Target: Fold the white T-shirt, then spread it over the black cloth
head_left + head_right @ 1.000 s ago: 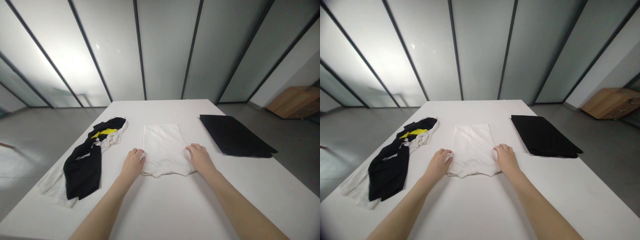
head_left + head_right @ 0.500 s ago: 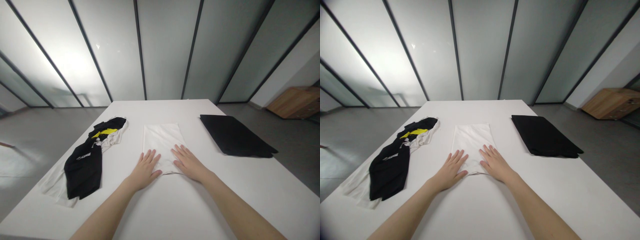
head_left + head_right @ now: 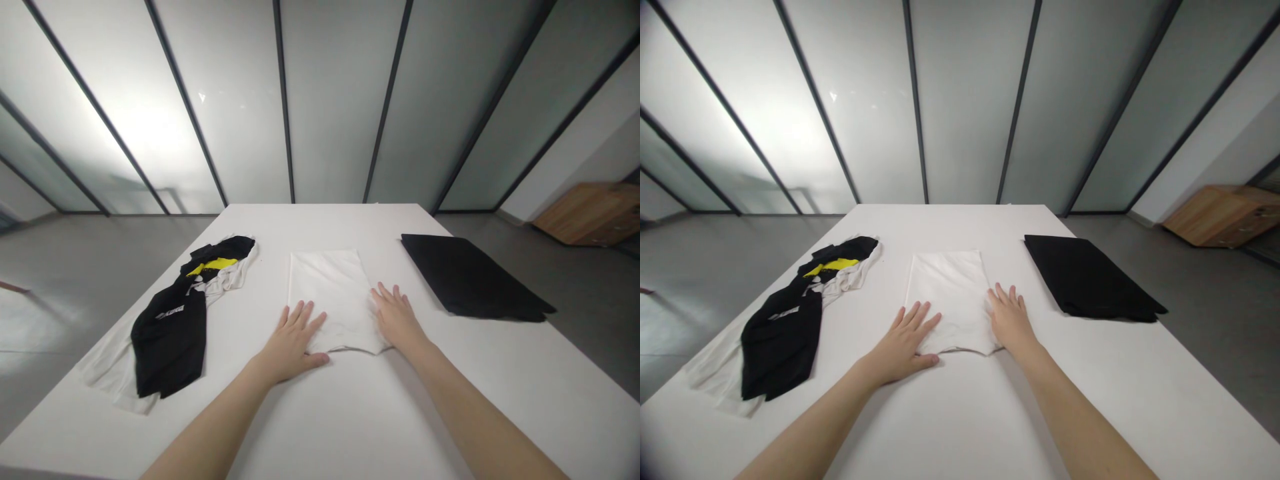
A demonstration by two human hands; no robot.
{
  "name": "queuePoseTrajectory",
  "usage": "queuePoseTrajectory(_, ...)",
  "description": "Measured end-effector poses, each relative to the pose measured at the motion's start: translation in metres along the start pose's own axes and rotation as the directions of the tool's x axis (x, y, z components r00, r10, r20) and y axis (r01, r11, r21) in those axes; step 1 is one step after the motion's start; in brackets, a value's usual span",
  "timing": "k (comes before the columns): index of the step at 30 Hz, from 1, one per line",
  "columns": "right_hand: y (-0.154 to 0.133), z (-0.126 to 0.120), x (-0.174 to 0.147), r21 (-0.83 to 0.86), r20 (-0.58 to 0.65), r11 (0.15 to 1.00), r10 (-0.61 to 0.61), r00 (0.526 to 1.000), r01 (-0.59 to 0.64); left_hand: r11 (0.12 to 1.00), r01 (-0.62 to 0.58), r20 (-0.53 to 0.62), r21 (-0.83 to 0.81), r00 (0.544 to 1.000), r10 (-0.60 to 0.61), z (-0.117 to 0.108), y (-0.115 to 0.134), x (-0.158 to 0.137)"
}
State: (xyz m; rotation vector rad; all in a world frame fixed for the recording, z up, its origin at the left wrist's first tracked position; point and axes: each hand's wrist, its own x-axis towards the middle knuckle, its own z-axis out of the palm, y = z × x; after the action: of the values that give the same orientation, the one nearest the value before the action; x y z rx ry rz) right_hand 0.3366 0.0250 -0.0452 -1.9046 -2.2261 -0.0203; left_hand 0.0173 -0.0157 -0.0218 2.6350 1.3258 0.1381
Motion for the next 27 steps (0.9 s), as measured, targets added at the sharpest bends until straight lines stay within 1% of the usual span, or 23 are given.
queuePoseTrajectory(2,-0.011,-0.005,-0.001,0.073,-0.051,0.991,-0.112,0.992,0.116,1.0,-0.002,-0.016,-0.001,1.0,0.002,-0.002,0.002,0.001)
queuePoseTrajectory(4,-0.027,-0.01,-0.005,0.169,-0.05,0.946,-0.272,0.961,0.277,1.0,-0.009,-0.035,-0.005,0.999,0.009,-0.003,0.005,0.003)
queuePoseTrajectory(6,-0.044,-0.013,-0.012,0.238,0.01,0.886,-0.412,0.911,0.398,1.0,-0.022,-0.052,-0.005,0.998,0.022,-0.001,0.006,0.004)
queuePoseTrajectory(8,-0.055,-0.013,-0.017,0.253,0.086,0.865,-0.467,0.88,0.434,0.999,-0.036,-0.067,0.011,0.997,0.036,0.003,0.006,0.005)
queuePoseTrajectory(10,-0.058,-0.01,-0.019,0.234,0.133,0.882,-0.447,0.885,0.41,0.998,-0.047,-0.072,0.036,0.996,0.049,0.007,0.005,0.004)
queuePoseTrajectory(15,-0.044,-0.004,-0.011,0.173,0.147,0.95,-0.287,0.947,0.261,0.996,-0.078,-0.074,0.05,0.994,0.082,0.011,-0.001,0.002)
queuePoseTrajectory(18,-0.035,-0.002,-0.006,0.147,0.187,0.977,-0.18,0.966,0.153,0.996,-0.077,-0.057,0.035,0.995,0.079,0.008,0.0,0.001)
queuePoseTrajectory(20,-0.031,-0.002,-0.005,0.145,0.205,0.983,-0.143,0.968,0.115,0.998,-0.064,-0.046,0.013,0.997,0.064,0.002,0.003,0.001)
queuePoseTrajectory(22,-0.029,-0.005,-0.005,0.16,0.192,0.978,-0.161,0.968,0.131,0.999,-0.041,-0.058,-0.013,0.998,0.041,-0.008,0.009,0.002)
queuePoseTrajectory(24,-0.03,-0.012,-0.006,0.178,0.152,0.967,-0.21,0.966,0.182,0.999,-0.024,-0.074,-0.032,0.997,0.022,-0.018,0.017,0.003)
queuePoseTrajectory(27,-0.042,-0.028,-0.012,0.177,0.108,0.952,-0.27,0.957,0.249,0.998,0.027,-0.074,-0.058,0.997,-0.032,-0.029,0.026,0.004)
